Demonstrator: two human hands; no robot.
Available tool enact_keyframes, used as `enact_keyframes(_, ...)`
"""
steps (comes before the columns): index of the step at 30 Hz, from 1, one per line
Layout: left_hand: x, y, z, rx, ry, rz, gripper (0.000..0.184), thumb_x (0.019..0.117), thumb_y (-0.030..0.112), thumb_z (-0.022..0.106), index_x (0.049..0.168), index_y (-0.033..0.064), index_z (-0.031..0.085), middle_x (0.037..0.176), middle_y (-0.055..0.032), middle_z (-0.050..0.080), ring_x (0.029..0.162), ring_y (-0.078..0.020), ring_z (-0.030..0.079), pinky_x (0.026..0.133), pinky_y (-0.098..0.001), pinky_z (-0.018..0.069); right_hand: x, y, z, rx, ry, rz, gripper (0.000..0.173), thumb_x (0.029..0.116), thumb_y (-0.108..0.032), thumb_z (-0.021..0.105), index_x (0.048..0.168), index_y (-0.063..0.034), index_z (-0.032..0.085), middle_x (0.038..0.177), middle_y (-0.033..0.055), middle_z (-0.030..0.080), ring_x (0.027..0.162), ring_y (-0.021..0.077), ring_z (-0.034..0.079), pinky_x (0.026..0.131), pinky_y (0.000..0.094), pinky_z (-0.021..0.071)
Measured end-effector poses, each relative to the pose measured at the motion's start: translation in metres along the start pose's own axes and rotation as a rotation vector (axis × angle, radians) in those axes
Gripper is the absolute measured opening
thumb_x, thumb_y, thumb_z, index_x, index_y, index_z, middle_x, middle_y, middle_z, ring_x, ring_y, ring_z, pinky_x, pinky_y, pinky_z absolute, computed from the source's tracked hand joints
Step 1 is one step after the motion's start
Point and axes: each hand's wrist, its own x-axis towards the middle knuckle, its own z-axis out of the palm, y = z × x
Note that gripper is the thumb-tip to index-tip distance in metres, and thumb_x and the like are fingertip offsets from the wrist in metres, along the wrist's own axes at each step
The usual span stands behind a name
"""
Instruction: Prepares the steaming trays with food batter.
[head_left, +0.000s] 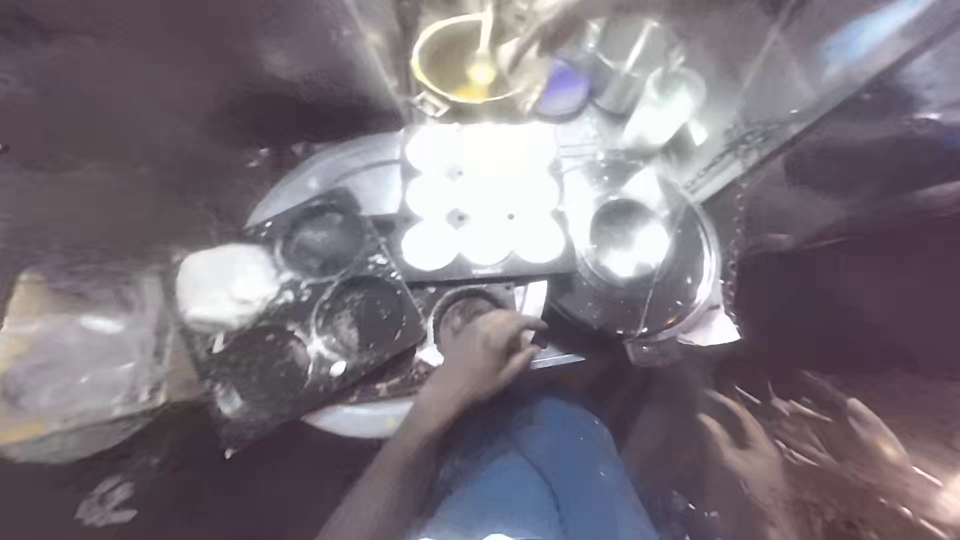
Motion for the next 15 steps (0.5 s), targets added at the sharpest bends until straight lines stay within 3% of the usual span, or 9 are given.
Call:
enact_keyframes(2, 0.010, 0.005, 0.021, -0.066, -0.060, 0.079, 0.032, 0.0979, 0.032, 0.064, 0.123, 0.0135, 0.069, 0.120, -0.0041, 0.071, 0.115, -0.0192, 0.066, 0.103, -0.0416, 0.0511, 0.056, -0.033, 0.095, -0.048, -0.005, -0.260, 0.059, 0.0942, -0.039, 0.066, 0.136, 0.0029, 0.061, 0.144, 0.0234, 0.057, 0.139, 0.0374, 0.051, 0.116, 0.0519, 0.0425)
enact_keyframes(4, 0.018, 0.009, 0.033, -0.056, -0.105, 0.065, 0.037, 0.0956, 0.035, 0.067, 0.127, 0.0167, 0.067, 0.138, -0.0077, 0.062, 0.128, -0.0235, 0.059, 0.108, -0.0456, 0.0464, 0.106, -0.055, 0.155, -0.291, -0.051, -0.286, 0.079, 0.0978, -0.058, 0.051, 0.152, -0.0009, 0.046, 0.159, 0.0235, 0.041, 0.150, 0.0416, 0.034, 0.123, 0.0623, 0.0240)
enact_keyframes(5, 0.022, 0.011, 0.033, -0.024, -0.113, 0.014, 0.040, 0.0932, 0.036, 0.069, 0.129, 0.0180, 0.066, 0.145, -0.0115, 0.056, 0.130, -0.0274, 0.056, 0.108, -0.0485, 0.0456, 0.127, -0.060, 0.172, -0.452, -0.076, -0.269, 0.084, 0.0989, -0.064, 0.044, 0.157, -0.0030, 0.038, 0.163, 0.0239, 0.034, 0.153, 0.0435, 0.027, 0.122, 0.0692, 0.0152)
enact_keyframes(6, 0.027, 0.010, 0.031, 0.017, -0.096, -0.035, 0.042, 0.0902, 0.035, 0.072, 0.129, 0.0183, 0.067, 0.147, -0.0149, 0.052, 0.128, -0.0307, 0.057, 0.106, -0.0509, 0.0469, 0.144, -0.062, 0.181, -0.565, -0.072, -0.244, 0.086, 0.0982, -0.068, 0.040, 0.159, -0.0077, 0.037, 0.163, 0.0231, 0.034, 0.153, 0.0440, 0.027, 0.120, 0.0733, 0.0127)
enact_keyframes(8, 0.036, 0.005, 0.026, 0.087, -0.015, -0.112, 0.045, 0.0855, 0.033, 0.076, 0.127, 0.0180, 0.068, 0.147, -0.0167, 0.052, 0.125, -0.0333, 0.057, 0.103, -0.0528, 0.0478, 0.177, -0.051, 0.179, -0.642, -0.071, -0.200, 0.089, 0.0955, -0.076, 0.034, 0.162, -0.0173, 0.034, 0.166, 0.0195, 0.030, 0.155, 0.0415, 0.022, 0.120, 0.0747, 0.0079)
enact_keyframes(10, 0.046, -0.006, 0.025, 0.159, 0.090, -0.157, 0.046, 0.0854, 0.038, 0.072, 0.126, 0.0171, 0.069, 0.146, -0.0166, 0.054, 0.130, -0.0359, 0.055, 0.106, -0.0559, 0.0458, 0.214, -0.032, 0.165, -0.661, -0.048, -0.208, 0.097, 0.0891, -0.084, 0.036, 0.162, -0.0196, 0.034, 0.167, 0.0189, 0.027, 0.156, 0.0411, 0.017, 0.120, 0.0745, 0.0052)
enact_keyframes(14, 0.057, -0.013, 0.025, 0.258, 0.206, -0.275, 0.047, 0.0880, 0.044, 0.067, 0.125, 0.0154, 0.070, 0.147, -0.0168, 0.053, 0.141, -0.0380, 0.044, 0.112, -0.0607, 0.0378, 0.305, -0.014, 0.129, -0.666, -0.036, -0.257, 0.131, 0.0597, -0.099, 0.055, 0.158, -0.0140, 0.038, 0.164, 0.0235, 0.030, 0.154, 0.0466, 0.018, 0.119, 0.0752, 0.0049)
enact_keyframes(15, 0.058, -0.012, 0.025, 0.272, 0.231, -0.310, 0.046, 0.0884, 0.045, 0.066, 0.124, 0.0153, 0.070, 0.146, -0.0154, 0.054, 0.143, -0.0375, 0.043, 0.114, -0.0601, 0.0363, 0.333, -0.014, 0.119, -0.669, -0.063, -0.255, 0.138, 0.0549, -0.100, 0.058, 0.161, -0.0148, 0.032, 0.166, 0.0227, 0.025, 0.155, 0.0459, 0.015, 0.119, 0.0747, 0.0027)
